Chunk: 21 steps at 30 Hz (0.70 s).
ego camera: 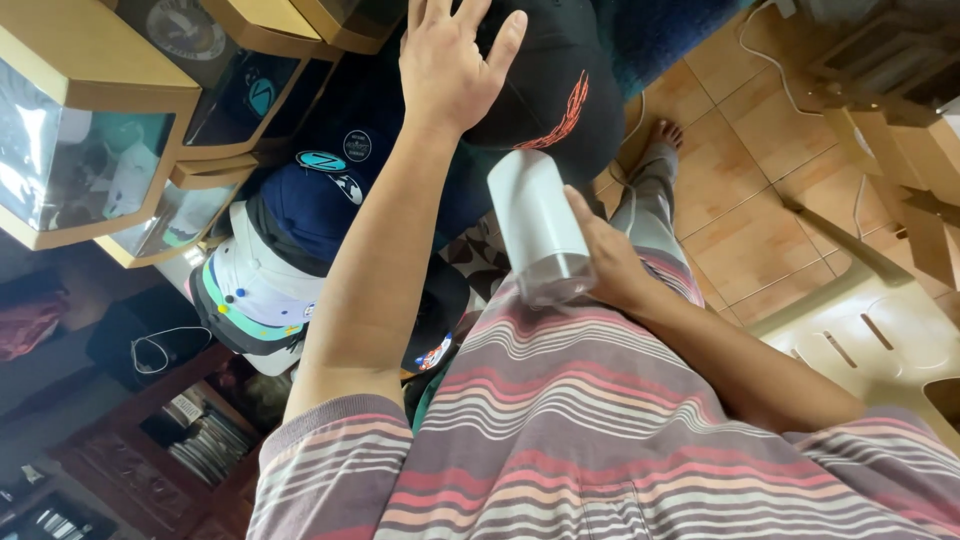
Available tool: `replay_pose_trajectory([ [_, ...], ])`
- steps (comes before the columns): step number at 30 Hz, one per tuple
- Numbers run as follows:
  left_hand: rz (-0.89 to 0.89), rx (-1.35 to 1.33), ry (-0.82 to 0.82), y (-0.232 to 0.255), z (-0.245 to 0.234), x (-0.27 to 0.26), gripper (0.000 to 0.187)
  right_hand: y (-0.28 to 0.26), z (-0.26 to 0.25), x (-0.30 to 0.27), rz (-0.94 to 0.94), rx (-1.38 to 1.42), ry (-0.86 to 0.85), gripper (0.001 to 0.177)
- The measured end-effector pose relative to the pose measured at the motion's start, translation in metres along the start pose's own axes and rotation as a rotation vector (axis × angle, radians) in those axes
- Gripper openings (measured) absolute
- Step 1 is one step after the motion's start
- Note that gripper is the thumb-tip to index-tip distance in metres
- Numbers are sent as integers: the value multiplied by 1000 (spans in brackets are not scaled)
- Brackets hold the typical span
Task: The person cleans various caps using a handheld hairdryer and a brush, then places them into cardboard display boxes.
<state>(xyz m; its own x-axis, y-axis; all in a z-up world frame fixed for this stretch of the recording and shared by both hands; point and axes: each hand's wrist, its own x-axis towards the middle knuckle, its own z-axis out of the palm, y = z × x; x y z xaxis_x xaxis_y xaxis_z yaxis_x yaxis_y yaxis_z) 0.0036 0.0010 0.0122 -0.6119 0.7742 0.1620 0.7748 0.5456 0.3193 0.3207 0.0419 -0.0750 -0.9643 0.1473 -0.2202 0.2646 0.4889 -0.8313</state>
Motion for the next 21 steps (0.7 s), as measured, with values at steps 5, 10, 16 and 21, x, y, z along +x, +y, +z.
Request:
replay_pose_trajectory([
  [5,10,19,-24,-5,3,-3,51,-10,2,6,-21,-44,-74,112],
  [10,7,6,-15,-2,0,-2,49,4,-19,-17,-77,-13,144,114],
  [16,14,-1,-17,-4,3,-4,50,11,-74,4,619,1275,382,61],
  [21,5,20,-38,-7,7,-3,54,63,-111,51,736,1109,302,60],
])
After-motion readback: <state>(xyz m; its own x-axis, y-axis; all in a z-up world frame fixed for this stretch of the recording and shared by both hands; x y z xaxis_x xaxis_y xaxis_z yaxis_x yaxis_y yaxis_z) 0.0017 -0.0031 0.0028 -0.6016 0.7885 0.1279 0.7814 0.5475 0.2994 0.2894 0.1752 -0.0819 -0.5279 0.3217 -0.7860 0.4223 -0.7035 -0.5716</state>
